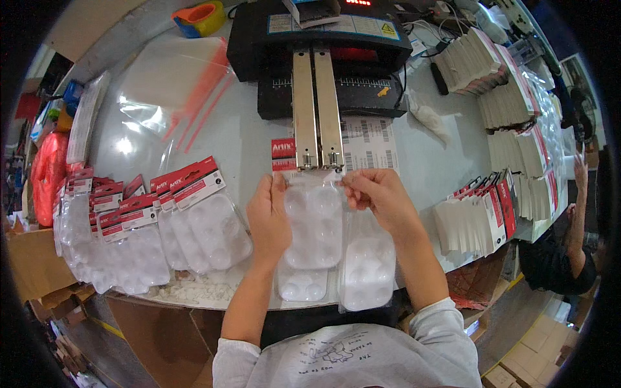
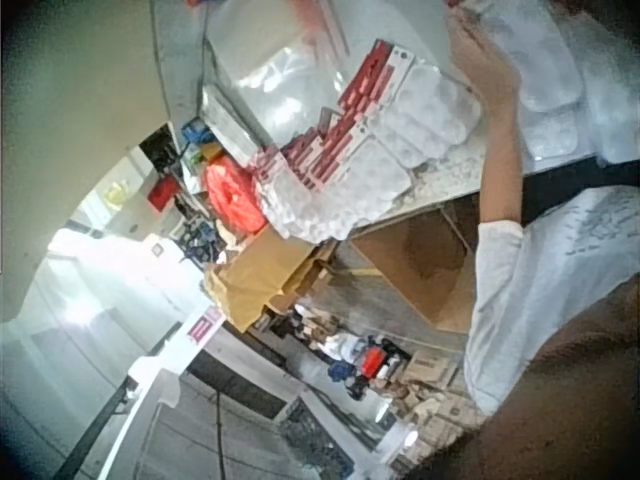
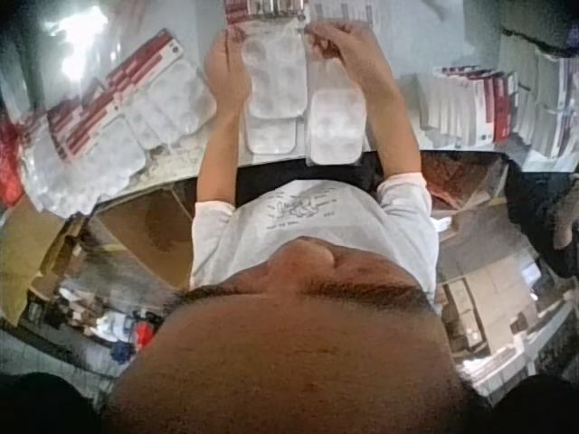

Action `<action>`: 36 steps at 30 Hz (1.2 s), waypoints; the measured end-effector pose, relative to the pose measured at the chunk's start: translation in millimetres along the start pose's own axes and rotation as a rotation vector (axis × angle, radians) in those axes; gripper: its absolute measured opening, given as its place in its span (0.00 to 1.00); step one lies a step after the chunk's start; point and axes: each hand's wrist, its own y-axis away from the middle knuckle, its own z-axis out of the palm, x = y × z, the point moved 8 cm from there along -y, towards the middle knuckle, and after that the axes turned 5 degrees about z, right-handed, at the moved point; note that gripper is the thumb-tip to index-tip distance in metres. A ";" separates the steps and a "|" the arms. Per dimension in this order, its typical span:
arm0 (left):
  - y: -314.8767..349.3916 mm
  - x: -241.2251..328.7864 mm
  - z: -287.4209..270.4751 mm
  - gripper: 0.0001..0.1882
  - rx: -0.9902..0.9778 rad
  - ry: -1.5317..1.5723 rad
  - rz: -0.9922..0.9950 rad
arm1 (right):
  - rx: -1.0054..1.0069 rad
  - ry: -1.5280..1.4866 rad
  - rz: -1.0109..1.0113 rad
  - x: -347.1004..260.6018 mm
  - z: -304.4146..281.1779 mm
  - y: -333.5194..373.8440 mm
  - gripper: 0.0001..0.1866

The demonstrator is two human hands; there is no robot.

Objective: The person repeatedly picks up white plastic mixing palettes and red Artix header cards, inserts the palettes into clear plastic bags, and seals them with the header cards. Finished units are stacked on the table, and the person occasionally retrieves more palettes from a nearby cardboard box.

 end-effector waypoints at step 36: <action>70.5 -24.3 -23.9 0.06 -0.179 -0.036 -0.236 | 1.031 1.033 -0.335 -134.8 -139.7 183.2 0.22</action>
